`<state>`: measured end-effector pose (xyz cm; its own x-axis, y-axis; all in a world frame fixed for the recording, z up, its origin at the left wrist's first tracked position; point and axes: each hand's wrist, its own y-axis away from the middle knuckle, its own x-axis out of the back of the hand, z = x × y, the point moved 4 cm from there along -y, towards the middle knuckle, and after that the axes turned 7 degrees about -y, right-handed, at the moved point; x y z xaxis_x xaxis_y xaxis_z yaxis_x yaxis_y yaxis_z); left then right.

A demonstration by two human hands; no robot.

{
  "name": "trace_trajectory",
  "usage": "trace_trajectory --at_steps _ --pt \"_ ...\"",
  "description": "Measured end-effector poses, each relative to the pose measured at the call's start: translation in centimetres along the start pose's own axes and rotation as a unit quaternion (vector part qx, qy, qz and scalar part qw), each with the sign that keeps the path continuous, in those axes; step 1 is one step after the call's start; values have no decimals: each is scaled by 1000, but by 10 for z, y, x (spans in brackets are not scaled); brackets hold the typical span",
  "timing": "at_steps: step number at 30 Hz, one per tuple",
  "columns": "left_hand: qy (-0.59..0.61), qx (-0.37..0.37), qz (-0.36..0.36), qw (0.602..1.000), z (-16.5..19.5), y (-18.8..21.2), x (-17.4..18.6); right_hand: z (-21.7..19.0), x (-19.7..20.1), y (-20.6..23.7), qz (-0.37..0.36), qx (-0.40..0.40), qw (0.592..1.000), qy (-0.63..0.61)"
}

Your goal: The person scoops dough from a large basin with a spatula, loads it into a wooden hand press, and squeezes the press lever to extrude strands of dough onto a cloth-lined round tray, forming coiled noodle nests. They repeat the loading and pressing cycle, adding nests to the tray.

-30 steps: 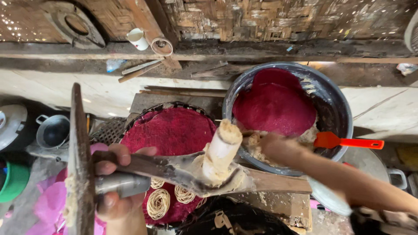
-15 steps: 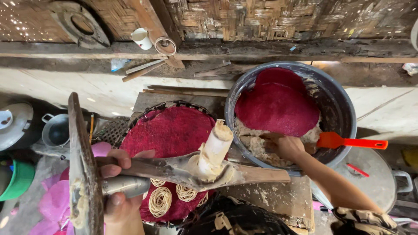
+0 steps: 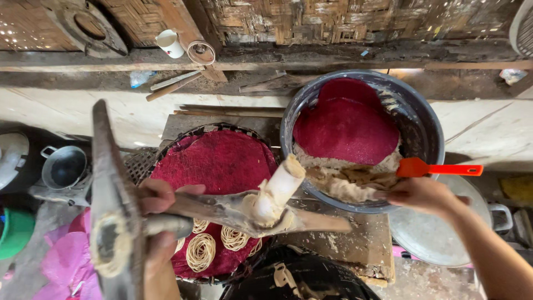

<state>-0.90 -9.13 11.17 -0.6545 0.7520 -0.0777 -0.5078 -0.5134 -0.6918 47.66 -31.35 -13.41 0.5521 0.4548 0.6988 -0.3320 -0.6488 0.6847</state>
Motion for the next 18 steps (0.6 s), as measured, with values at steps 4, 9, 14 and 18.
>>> trace_trajectory --at_steps 4,9,14,18 --pt "98 294 21 950 -71 16 -11 65 32 39 54 10 970 -237" --pt "-294 249 -180 905 -146 8 -82 87 67 71 116 225 876 -411" --pt "-399 157 -278 860 -178 -13 -137 26 96 104 117 293 883 -348" --pt "-419 103 -325 842 -174 -15 -148 -47 126 166 214 298 927 -75"
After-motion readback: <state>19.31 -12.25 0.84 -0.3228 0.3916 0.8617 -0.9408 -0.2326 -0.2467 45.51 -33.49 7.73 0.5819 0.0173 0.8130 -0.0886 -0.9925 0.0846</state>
